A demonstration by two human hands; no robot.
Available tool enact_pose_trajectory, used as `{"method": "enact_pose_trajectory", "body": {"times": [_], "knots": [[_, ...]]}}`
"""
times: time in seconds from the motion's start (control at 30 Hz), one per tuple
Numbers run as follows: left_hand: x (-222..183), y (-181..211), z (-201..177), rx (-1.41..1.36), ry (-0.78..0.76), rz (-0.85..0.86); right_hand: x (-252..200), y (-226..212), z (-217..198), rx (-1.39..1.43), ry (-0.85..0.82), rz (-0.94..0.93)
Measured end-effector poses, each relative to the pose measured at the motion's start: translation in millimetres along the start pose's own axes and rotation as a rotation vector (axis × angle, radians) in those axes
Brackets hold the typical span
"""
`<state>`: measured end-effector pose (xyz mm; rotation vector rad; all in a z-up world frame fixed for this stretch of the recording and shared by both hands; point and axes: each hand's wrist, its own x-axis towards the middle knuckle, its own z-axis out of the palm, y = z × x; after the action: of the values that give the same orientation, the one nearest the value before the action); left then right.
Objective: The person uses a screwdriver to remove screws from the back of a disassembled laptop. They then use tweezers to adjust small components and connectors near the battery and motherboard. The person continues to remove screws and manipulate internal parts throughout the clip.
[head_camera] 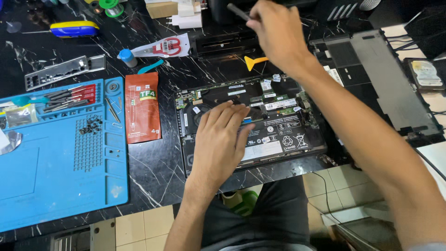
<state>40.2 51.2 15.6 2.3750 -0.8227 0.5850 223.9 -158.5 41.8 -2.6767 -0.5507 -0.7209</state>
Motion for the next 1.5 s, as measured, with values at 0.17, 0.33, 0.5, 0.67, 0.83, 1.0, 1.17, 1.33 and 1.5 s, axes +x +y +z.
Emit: {"method": "enact_pose_trajectory", "body": {"times": [0.17, 0.33, 0.5, 0.67, 0.83, 1.0, 1.17, 1.33, 1.5], "knots": [[-12.5, 27.8, 4.9, -0.097, -0.024, 0.048, -88.7, -25.4, -96.7, 0.475, 0.081, 0.066], [-13.1, 49.2, 32.4, -0.095, -0.052, 0.143, -183.3, -60.5, -131.3, 0.603, 0.123, 0.356], [-7.2, 59.1, 44.6, -0.035, -0.052, 0.201, -232.7, -73.0, -110.7, 0.648, 0.441, 0.681], [-6.1, 62.5, 41.4, 0.015, -0.046, 0.210, -227.7, -72.4, -104.1, 0.646, 0.463, 0.609], [-4.6, 63.6, 39.3, 0.015, -0.046, 0.200, -218.1, -69.4, -107.0, 0.663, 0.435, 0.642], [-1.4, 64.1, 39.5, -0.019, -0.053, 0.172, -217.7, -68.4, -105.6, 0.637, 0.367, 0.714], [0.3, 63.7, 39.1, -0.026, -0.061, 0.175, -220.0, -67.6, -100.1, 0.631, 0.343, 0.695], [-0.3, 62.9, 39.7, -0.039, -0.062, 0.164, -226.6, -71.6, -98.5, 0.564, 0.344, 0.694], [1.1, 62.4, 39.8, -0.047, -0.056, 0.167, -223.8, -66.8, -103.4, 0.715, 0.336, 0.849]]}}
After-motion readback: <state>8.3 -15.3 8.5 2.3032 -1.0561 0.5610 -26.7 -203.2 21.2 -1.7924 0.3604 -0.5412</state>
